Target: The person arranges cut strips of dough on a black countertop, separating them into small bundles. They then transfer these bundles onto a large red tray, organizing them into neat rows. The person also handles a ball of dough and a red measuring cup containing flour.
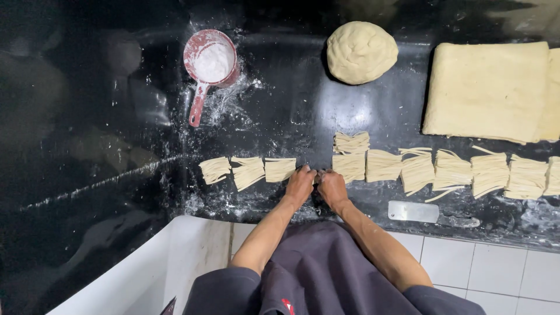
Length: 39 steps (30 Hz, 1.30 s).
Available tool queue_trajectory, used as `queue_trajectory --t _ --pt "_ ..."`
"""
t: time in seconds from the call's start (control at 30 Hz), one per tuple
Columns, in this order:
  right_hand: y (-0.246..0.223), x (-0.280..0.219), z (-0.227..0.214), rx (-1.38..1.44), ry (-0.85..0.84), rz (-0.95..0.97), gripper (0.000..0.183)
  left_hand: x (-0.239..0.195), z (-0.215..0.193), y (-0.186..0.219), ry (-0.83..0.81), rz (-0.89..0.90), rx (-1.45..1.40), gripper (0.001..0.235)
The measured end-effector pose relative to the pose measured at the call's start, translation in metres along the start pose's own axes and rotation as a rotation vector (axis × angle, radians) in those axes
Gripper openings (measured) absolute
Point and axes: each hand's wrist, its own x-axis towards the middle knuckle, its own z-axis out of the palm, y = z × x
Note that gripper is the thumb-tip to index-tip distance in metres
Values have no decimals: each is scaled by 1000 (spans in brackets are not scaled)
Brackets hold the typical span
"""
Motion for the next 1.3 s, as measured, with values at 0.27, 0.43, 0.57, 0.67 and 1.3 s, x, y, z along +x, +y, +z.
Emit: queue_trajectory --t 0.27,0.43,0.57,0.67,1.3 --pt "17 2 11 -6 -5 -31 23 -8 -31 16 23 -31 -129 40" --pt "6 -3 -10 34 -39 -63 19 -11 -18 -3 80 54 -243 41" --pt "7 -8 -18 149 -88 -19 23 -14 0 -18 32 53 -224 65" --pt "3 -13 -28 200 -119 -2 26 -15 -5 -18 12 39 -282 60" --pt "0 -2 -21 132 -129 32 30 -9 -12 4 15 -96 -252 26"
